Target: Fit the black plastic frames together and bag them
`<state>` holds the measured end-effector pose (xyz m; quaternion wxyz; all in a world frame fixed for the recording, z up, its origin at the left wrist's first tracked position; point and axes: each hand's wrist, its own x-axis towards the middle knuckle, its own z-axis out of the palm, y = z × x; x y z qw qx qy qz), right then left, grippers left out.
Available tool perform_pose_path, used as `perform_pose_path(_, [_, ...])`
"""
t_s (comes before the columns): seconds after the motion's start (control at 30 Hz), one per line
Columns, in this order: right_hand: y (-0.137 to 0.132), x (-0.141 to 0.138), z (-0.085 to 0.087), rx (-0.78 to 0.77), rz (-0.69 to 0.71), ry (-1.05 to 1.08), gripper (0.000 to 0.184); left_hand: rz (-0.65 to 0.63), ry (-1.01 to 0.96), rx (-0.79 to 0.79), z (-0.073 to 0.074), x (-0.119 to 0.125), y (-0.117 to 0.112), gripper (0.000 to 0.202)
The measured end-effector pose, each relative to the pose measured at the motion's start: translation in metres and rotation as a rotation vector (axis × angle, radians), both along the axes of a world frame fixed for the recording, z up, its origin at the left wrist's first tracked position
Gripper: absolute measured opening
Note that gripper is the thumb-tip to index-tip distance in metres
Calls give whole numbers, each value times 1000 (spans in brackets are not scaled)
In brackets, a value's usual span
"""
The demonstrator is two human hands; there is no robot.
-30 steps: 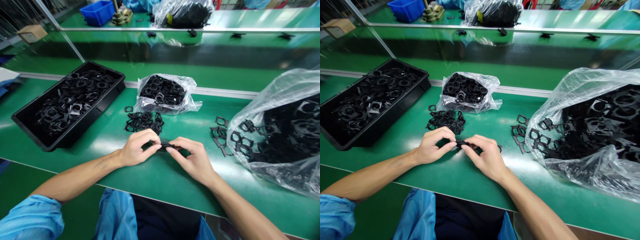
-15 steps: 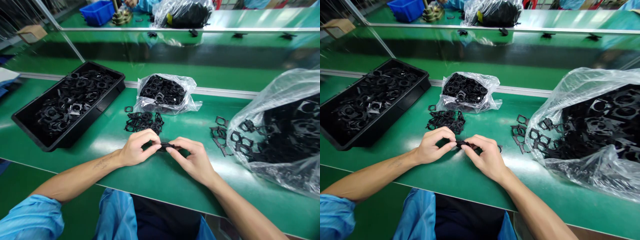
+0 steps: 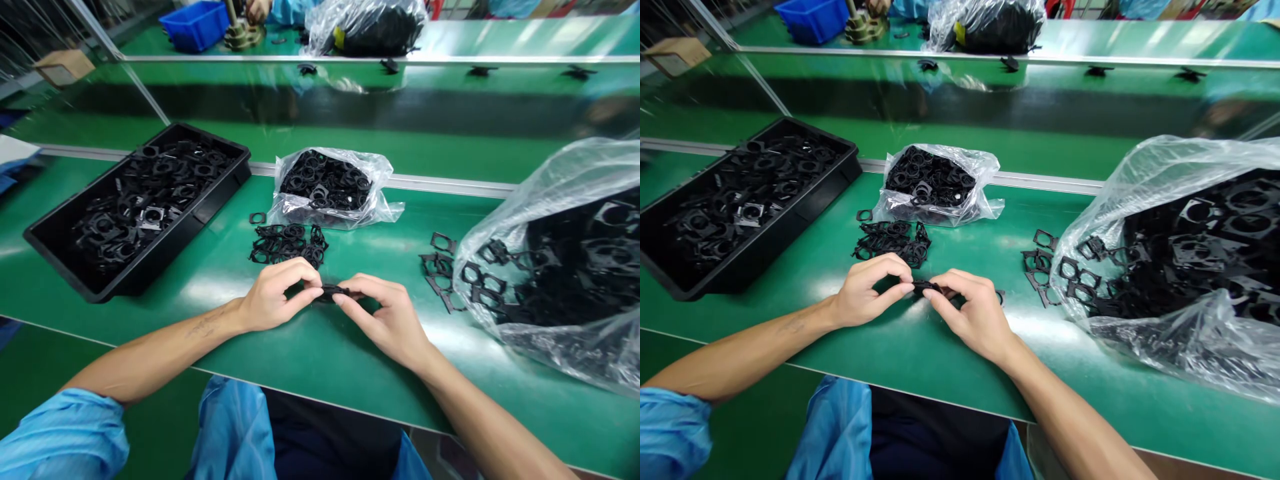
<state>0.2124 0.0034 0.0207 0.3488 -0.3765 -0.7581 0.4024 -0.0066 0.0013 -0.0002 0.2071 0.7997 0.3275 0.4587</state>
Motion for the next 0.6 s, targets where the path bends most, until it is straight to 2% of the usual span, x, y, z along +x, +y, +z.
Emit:
perform_pose_path(0.33, [2, 1, -6, 47, 13, 11, 15, -15, 20, -123, -3, 1, -1, 9])
perform_pose_path(0.6, [1, -1, -4, 75, 22, 53, 14, -4, -32, -41, -3, 0, -1, 6])
